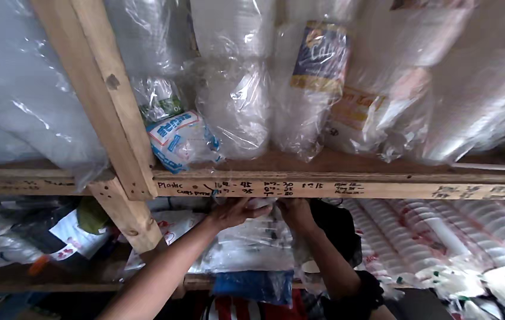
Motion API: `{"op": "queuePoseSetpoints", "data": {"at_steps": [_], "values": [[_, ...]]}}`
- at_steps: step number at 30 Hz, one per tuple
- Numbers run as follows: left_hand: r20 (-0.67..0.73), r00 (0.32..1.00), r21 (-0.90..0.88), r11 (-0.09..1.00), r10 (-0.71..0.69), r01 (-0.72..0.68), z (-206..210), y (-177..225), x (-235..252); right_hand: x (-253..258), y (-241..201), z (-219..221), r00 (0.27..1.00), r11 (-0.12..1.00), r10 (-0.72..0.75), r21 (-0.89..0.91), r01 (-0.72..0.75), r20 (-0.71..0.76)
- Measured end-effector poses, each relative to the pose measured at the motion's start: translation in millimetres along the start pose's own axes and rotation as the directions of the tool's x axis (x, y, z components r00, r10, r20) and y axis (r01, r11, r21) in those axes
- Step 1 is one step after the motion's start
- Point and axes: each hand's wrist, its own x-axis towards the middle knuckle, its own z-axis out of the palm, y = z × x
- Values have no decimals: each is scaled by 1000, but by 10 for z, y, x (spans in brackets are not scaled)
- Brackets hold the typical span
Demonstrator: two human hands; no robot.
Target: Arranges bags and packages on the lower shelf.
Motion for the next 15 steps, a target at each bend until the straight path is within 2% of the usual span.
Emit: {"op": "queuePoseSetpoints", "data": {"at_steps": [1,2,3,5,7,9,11,13,15], "values": [[-46,993,129,987,107,-100,38,-22,8,12,6,73,993,997,-55,55,61,-105],[-52,987,221,966,150,-135,70,-34,14,19,10,139,975,985,-104,113,128,-194],[-23,991,252,960,131,-121,90,-45,8,13,5,171,966,972,-116,172,158,-232],[100,991,178,982,-84,66,38,-42,20,-25,11,166,974,947,-63,294,127,-218],[202,930,92,951,-307,294,-100,-15,99,-90,102,131,986,934,-91,331,134,-143],[226,900,45,927,-373,373,-195,3,167,-127,210,60,982,949,-187,260,176,17],[240,925,58,955,-296,291,-182,32,152,-137,266,45,963,972,-200,164,171,180],[230,967,130,988,-106,78,-82,40,37,-143,283,64,963,984,-168,95,151,210],[205,976,208,971,71,-114,-6,1,-70,-124,361,93,960,987,-160,56,152,228]]}}
